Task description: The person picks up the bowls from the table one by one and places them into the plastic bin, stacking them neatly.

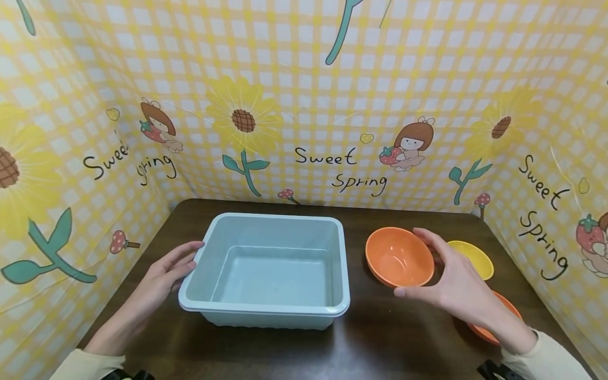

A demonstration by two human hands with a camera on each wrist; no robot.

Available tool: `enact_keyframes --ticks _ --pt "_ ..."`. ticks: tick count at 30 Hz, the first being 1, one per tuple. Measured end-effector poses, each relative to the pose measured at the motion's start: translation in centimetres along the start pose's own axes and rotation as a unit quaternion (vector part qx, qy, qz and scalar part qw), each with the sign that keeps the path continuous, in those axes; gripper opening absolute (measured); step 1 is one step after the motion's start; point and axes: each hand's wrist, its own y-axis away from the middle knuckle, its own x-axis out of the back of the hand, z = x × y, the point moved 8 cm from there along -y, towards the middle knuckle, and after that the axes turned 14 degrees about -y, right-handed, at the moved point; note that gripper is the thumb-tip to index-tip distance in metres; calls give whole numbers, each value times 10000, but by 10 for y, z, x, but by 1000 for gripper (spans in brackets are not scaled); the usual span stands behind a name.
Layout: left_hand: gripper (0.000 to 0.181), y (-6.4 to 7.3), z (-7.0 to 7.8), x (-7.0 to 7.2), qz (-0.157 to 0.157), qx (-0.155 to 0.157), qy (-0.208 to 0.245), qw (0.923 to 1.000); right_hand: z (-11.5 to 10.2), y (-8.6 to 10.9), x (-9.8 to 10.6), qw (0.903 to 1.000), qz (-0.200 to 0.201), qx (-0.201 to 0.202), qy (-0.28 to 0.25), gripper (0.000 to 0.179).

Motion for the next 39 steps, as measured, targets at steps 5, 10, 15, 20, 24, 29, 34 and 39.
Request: enact_keyframes --ticks 5,10,15,20,24,29,34,39 --pt "52 0 0 0 -3 16 -4 10000 -7 -10 -3 9999 -107 -34 -4 114" --pt "53 1 1 -1 -33 12 8 10000 -12 -21 -8 9996 -236 -98 -103 114" --pt "53 1 2 -1 -54 -2 -1 10000 -19 -30 -12 9994 -308 -32 -184 114" --pt "53 1 1 -1 -74 22 24 10000 -25 -38 -17 9990 -360 62 -270 114" --pt "52 1 0 -3 -92 54 67 9999 -30 -44 -19 9987 -393 115 -294 114" --pt "52 1 0 -3 -66 52 39 10000 -36 -51 -24 9981 -460 136 -379 113" --pt "52 1 1 -2 -75 20 -2 10000 -45 -60 -32 9968 -580 234 -501 109" --pt "51 0 2 0 -55 -15 10 10000 -53 -71 -43 9944 -745 412 -631 107"
